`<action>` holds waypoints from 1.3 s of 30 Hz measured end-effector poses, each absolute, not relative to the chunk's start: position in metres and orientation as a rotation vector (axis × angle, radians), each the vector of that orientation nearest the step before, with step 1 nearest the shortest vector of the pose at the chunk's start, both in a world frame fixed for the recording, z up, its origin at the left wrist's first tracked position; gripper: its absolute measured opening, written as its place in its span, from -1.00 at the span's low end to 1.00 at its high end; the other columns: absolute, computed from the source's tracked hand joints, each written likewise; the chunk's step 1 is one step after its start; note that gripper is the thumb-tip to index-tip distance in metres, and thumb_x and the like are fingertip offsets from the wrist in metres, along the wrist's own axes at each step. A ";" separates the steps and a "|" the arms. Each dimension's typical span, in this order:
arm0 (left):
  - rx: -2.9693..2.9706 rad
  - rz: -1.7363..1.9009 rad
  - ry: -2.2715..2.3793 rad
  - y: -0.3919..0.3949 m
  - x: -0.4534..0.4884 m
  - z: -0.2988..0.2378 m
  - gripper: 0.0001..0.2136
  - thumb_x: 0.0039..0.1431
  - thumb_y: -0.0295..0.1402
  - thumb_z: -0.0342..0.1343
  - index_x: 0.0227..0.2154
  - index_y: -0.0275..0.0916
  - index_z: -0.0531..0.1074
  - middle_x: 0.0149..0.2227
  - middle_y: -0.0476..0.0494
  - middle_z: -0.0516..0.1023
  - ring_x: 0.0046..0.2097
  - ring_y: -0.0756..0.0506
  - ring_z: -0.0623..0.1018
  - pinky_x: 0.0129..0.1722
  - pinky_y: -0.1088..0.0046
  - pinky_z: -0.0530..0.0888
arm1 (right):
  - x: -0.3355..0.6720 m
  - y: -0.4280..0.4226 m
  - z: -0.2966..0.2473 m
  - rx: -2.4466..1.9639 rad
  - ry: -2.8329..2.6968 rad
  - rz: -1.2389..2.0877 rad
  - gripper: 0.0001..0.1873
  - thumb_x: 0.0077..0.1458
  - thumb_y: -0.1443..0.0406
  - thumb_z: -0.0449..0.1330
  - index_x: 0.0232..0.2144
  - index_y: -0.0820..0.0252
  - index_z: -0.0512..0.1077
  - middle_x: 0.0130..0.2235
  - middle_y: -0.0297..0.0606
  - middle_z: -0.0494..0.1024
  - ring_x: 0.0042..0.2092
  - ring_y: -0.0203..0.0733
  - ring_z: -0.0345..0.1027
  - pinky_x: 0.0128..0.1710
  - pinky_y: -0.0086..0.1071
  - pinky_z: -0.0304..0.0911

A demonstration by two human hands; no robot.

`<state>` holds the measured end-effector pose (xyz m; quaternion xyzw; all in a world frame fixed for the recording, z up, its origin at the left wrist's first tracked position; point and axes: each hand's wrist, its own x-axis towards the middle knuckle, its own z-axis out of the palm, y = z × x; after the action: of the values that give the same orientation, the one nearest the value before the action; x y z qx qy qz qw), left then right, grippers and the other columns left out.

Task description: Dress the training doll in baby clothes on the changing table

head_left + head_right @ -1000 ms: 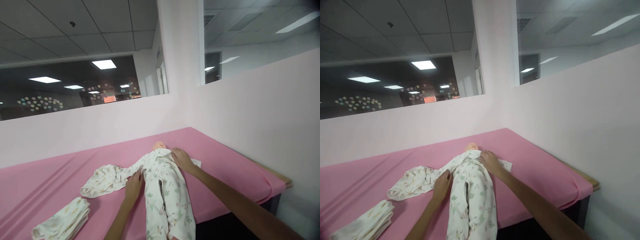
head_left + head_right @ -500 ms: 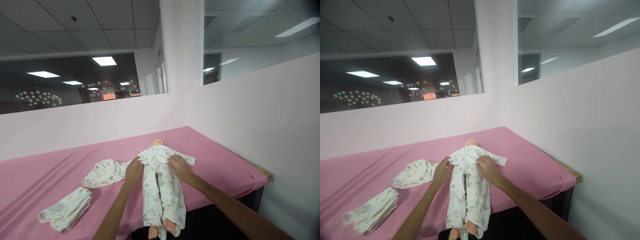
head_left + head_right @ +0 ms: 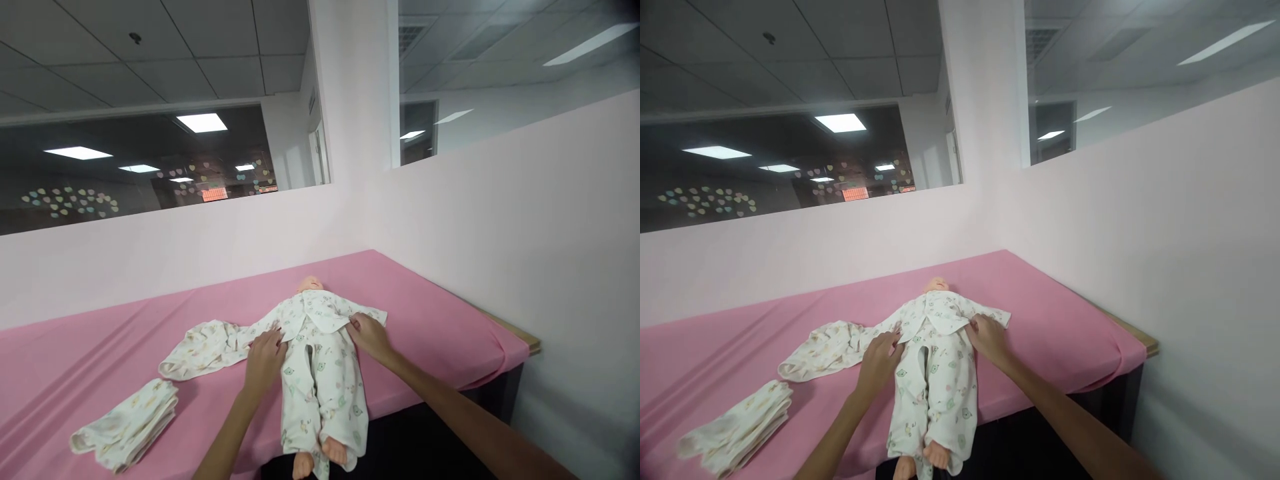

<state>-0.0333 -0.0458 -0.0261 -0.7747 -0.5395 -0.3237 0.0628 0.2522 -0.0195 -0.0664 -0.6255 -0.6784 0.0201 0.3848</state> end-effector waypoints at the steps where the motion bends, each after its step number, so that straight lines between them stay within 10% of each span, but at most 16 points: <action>1: -2.325 -0.981 -1.668 -0.044 -0.036 -0.029 -0.89 0.18 -0.38 -0.14 -0.42 -0.17 0.25 -0.32 -0.12 0.46 -0.19 -0.16 0.44 -0.14 0.31 0.30 | 0.250 -0.017 -0.067 -1.622 -1.720 0.067 -0.67 0.21 0.16 0.00 -0.52 0.19 0.32 -0.47 -0.33 0.45 -0.43 -0.30 0.25 -0.47 -0.45 -0.10; 7: -2.230 -0.972 -1.992 -0.016 -0.043 -0.039 -0.72 0.24 -0.22 -0.11 -0.04 -0.18 0.18 -0.20 -0.10 0.52 -0.23 -0.10 0.53 -0.32 0.44 0.40 | 0.244 -0.009 -0.071 -1.751 -1.728 0.124 -0.65 0.22 0.24 -0.07 -0.54 0.21 0.34 -0.50 -0.30 0.46 -0.48 -0.31 0.22 -0.50 -0.43 -0.16; 19: -2.222 -0.399 -2.018 -0.028 -0.046 -0.047 -0.80 0.12 -0.60 -0.12 -0.43 -0.27 0.37 -0.30 -0.29 0.55 -0.17 -0.26 0.51 -0.20 0.27 0.33 | 0.266 -0.039 -0.081 -1.700 -2.026 -0.033 -0.74 0.16 0.28 0.01 -0.50 0.21 0.41 -0.37 -0.18 0.50 -0.24 -0.11 0.33 -0.23 -0.32 0.05; 29: -2.242 -0.770 -1.766 -0.036 -0.017 -0.007 -0.76 0.18 -0.49 -0.13 -0.14 -0.16 0.31 -0.20 -0.12 0.53 -0.20 -0.17 0.50 -0.30 0.39 0.32 | 0.242 -0.036 -0.042 -1.502 -1.902 -0.072 -0.74 0.19 0.35 -0.02 -0.11 0.19 0.38 -0.15 -0.18 0.48 -0.11 -0.13 0.30 -0.12 -0.33 0.10; 39: -2.511 -0.769 -1.330 -0.051 0.013 0.002 -0.80 0.16 -0.54 -0.10 -0.33 -0.22 0.42 -0.31 -0.12 0.49 -0.21 -0.13 0.42 -0.20 0.35 0.33 | 0.202 -0.061 -0.016 -1.132 -2.208 -0.142 -0.76 0.26 0.34 -0.04 -0.41 0.16 0.36 -0.36 -0.32 0.46 -0.28 -0.24 0.29 -0.23 -0.36 0.10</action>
<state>0.0131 -0.0511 0.0018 -0.8490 -0.4495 -0.2598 0.0987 0.2017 -0.0612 -0.0157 -0.4311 -0.8411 -0.0542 0.3222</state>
